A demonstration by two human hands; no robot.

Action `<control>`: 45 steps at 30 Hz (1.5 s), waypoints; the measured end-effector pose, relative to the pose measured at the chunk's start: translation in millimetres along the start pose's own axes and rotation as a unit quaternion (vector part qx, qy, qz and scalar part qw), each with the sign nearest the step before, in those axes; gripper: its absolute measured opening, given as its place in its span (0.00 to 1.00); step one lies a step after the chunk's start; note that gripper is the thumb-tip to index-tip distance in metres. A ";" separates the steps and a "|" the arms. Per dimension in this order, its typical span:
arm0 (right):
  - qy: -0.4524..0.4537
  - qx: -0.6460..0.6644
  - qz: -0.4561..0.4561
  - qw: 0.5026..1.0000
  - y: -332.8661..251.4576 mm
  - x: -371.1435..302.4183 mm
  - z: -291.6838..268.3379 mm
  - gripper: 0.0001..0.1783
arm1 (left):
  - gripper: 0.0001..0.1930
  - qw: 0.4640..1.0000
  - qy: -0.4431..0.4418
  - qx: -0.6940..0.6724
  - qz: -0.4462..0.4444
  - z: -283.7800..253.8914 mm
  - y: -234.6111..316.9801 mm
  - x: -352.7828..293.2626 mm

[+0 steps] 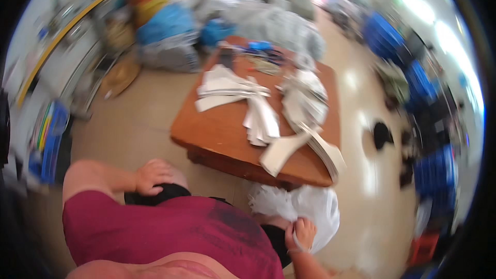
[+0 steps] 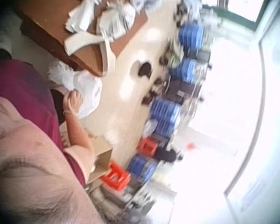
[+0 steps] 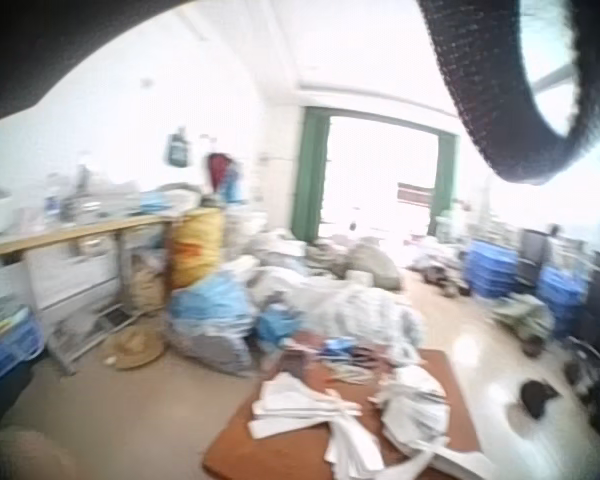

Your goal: The person is manually separating and stacking individual shoe component pieces from larger sheets of white material.

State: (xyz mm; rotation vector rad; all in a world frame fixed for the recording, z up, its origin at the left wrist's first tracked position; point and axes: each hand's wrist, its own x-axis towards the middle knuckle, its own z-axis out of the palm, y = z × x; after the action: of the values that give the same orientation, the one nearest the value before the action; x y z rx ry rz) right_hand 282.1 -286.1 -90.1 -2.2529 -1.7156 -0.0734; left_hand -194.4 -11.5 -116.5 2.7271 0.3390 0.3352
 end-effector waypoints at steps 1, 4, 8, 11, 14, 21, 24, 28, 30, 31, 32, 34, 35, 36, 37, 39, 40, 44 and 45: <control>0.027 -0.012 -0.015 0.999 5.2 -5.8 7.2 0.08 | 0.22 1.000 0.020 -0.002 0.012 0.2 -0.6 -3.4; 0.023 0.001 -0.018 1.000 19.6 -13.2 19.2 0.08 | 0.22 0.999 0.036 0.010 0.016 -0.2 3.7 -9.9; 0.053 -0.012 -0.062 0.997 16.6 -7.6 19.5 0.08 | 0.20 0.999 0.044 0.015 0.016 5.3 -2.4 -9.2; 0.034 -0.008 -0.044 0.998 12.7 -7.6 14.7 0.07 | 0.20 0.998 0.049 0.015 0.020 7.8 -1.4 -8.8; 0.018 -0.004 -0.029 0.999 10.6 -8.1 11.3 0.05 | 0.20 0.999 0.041 0.013 0.019 4.4 1.0 -7.2; 0.008 -0.024 -0.014 1.000 6.0 -1.5 6.0 0.05 | 0.23 1.000 0.004 -0.011 0.011 -3.1 3.7 0.0; 0.024 0.001 -0.006 1.000 5.9 -1.2 4.3 0.05 | 0.23 1.000 -0.009 -0.013 0.019 -7.1 0.2 11.6; 0.005 -0.008 -0.010 1.000 -2.0 10.9 0.0 0.05 | 0.22 0.999 -0.030 0.001 0.018 -2.6 5.0 29.1; 0.012 0.017 -0.013 1.000 -10.9 17.0 -0.7 0.06 | 0.22 0.999 -0.020 0.018 0.033 -0.8 11.9 35.3; 0.024 0.041 -0.037 0.998 -11.4 22.2 0.4 0.06 | 0.22 0.999 0.004 0.042 0.034 -0.3 15.5 42.6; 0.024 0.040 -0.037 0.998 -11.7 23.1 1.7 0.06 | 0.22 0.999 0.005 0.041 0.035 -0.6 15.2 54.2; 0.030 0.034 -0.038 0.998 -12.3 21.7 3.5 0.07 | 0.22 0.962 0.143 0.158 0.172 -9.8 7.2 94.1; 0.029 0.032 -0.033 0.999 -10.9 21.4 2.7 0.07 | 0.22 0.954 0.157 0.175 0.184 -19.8 2.5 117.3; 0.029 0.033 -0.038 0.998 -10.1 22.4 2.2 0.06 | 0.21 0.946 0.169 0.193 0.197 -32.4 -2.3 141.9; 0.029 0.032 -0.038 0.998 -11.4 23.5 2.7 0.05 | 0.20 0.949 0.157 0.207 0.177 -40.1 -10.1 167.4; 0.023 0.031 -0.034 0.999 -12.6 29.6 0.7 0.05 | 0.17 0.965 0.138 0.183 0.127 -55.3 -29.9 211.4; 0.016 0.030 -0.042 0.999 -14.9 31.9 0.5 0.05 | 0.15 0.976 0.130 0.145 0.095 -60.5 -41.3 227.4; 0.025 0.036 -0.058 0.997 -21.8 43.7 -0.1 0.06 | 0.11 0.971 0.202 0.125 -0.029 -53.7 -99.4 289.0; 0.026 0.038 -0.058 0.997 -19.9 44.3 2.2 0.06 | 0.11 0.972 0.199 0.122 -0.023 -49.2 -110.3 306.0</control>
State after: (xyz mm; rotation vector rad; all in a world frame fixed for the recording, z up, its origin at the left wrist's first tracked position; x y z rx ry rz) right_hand 275.4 -239.5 -78.0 -2.0773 -1.7905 -0.0890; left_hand 59.8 189.0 -58.1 2.8691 0.5851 0.8857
